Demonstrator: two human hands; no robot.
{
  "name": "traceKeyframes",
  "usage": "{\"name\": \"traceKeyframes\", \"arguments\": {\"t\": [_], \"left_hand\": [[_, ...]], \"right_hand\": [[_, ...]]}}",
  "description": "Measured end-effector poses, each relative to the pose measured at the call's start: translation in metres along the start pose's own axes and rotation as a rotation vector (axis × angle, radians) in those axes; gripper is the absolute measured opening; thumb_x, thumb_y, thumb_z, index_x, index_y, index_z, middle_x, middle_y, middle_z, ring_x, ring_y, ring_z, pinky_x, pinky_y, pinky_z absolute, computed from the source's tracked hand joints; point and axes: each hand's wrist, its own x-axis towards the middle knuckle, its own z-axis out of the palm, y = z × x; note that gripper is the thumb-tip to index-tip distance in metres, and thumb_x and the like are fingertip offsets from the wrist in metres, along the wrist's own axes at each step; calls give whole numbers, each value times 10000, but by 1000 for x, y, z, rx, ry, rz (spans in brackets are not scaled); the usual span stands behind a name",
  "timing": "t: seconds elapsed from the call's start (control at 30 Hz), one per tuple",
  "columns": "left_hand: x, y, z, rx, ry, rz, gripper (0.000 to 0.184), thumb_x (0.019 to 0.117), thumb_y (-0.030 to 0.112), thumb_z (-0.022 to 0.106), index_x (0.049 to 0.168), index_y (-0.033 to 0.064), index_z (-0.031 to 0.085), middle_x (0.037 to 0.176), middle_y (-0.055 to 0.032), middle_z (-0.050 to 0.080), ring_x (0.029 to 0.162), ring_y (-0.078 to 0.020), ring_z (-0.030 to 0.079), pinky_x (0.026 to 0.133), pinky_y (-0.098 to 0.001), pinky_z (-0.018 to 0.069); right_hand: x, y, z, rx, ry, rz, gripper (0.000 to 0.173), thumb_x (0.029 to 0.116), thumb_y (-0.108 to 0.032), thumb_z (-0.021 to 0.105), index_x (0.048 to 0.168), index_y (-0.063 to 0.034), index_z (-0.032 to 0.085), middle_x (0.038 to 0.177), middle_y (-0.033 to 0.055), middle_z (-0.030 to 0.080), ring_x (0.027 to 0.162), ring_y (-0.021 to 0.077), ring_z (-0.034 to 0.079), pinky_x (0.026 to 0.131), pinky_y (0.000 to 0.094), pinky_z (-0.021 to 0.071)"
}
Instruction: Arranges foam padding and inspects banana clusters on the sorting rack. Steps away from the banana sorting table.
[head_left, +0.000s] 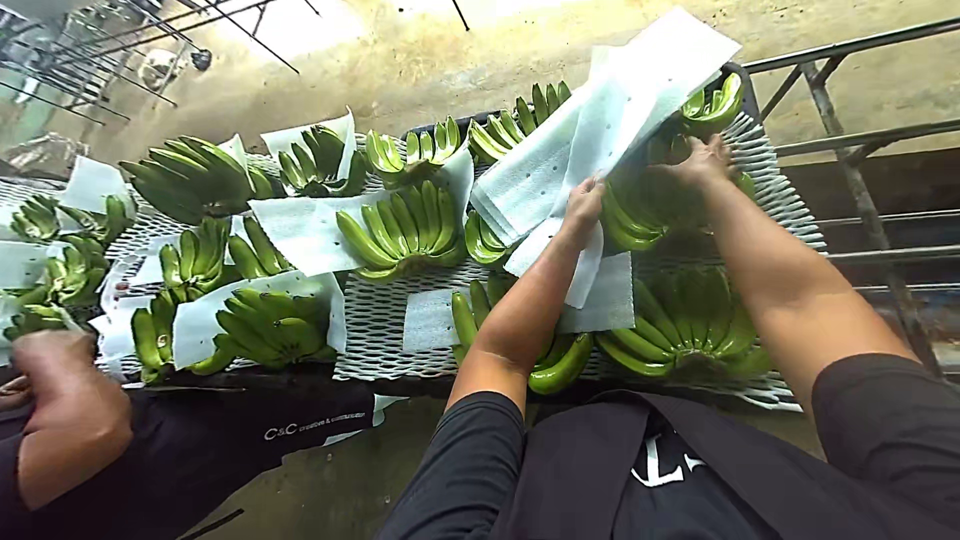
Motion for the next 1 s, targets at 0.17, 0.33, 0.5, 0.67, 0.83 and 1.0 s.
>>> {"name": "traceKeyframes", "arguments": {"t": [0.17,0.33,0.5,0.67,0.83,1.0], "left_hand": [[4,-8,7,-93,-81,73,477,1133,316,309,1531,110,470,1536,-119,502,1401,-215,485,1157,-449,394],[-3,-2,8,-189,-212,24,454,1041,161,577,1442,-17,463,1295,-199,622,1144,-226,639,993,-413,538],[-42,8,0,-237,-267,43,438,1138,239,277,1445,-19,452,1224,-145,634,1085,-142,632,972,-346,527],[-23,14,-7,-75,-374,0,524,1138,311,192,1411,-30,482,1262,-144,622,1137,-141,611,1002,-355,505],[1,52,12,38,-537,41,479,1140,292,234,1311,-5,569,1171,-87,643,1048,-84,616,933,-289,512],[-17,75,49,135,-786,487,401,1113,200,316,961,36,648,854,57,603,855,28,580,809,-213,487]], "right_hand": [[14,26,-12,162,-89,-132,791,814,-414,865,1450,-62,553,1568,311,352,1454,505,319,1154,681,291],[-7,43,-42,356,-327,-363,465,820,-73,796,1217,-3,564,1245,150,629,1132,197,610,992,418,512],[-41,75,-57,437,-73,-871,379,774,-222,790,996,25,608,1134,136,671,1218,206,553,1112,368,389],[-84,101,-62,401,149,-1104,293,899,-233,774,999,-44,574,1145,103,691,1379,261,466,1221,426,246],[-120,116,-56,325,285,-1164,308,931,-333,763,1040,-105,587,1212,115,634,1404,289,426,1232,478,211],[-126,132,-95,645,-64,-759,1099,816,-651,724,1557,-74,154,1564,50,326,1345,96,482,1038,275,509]]}}
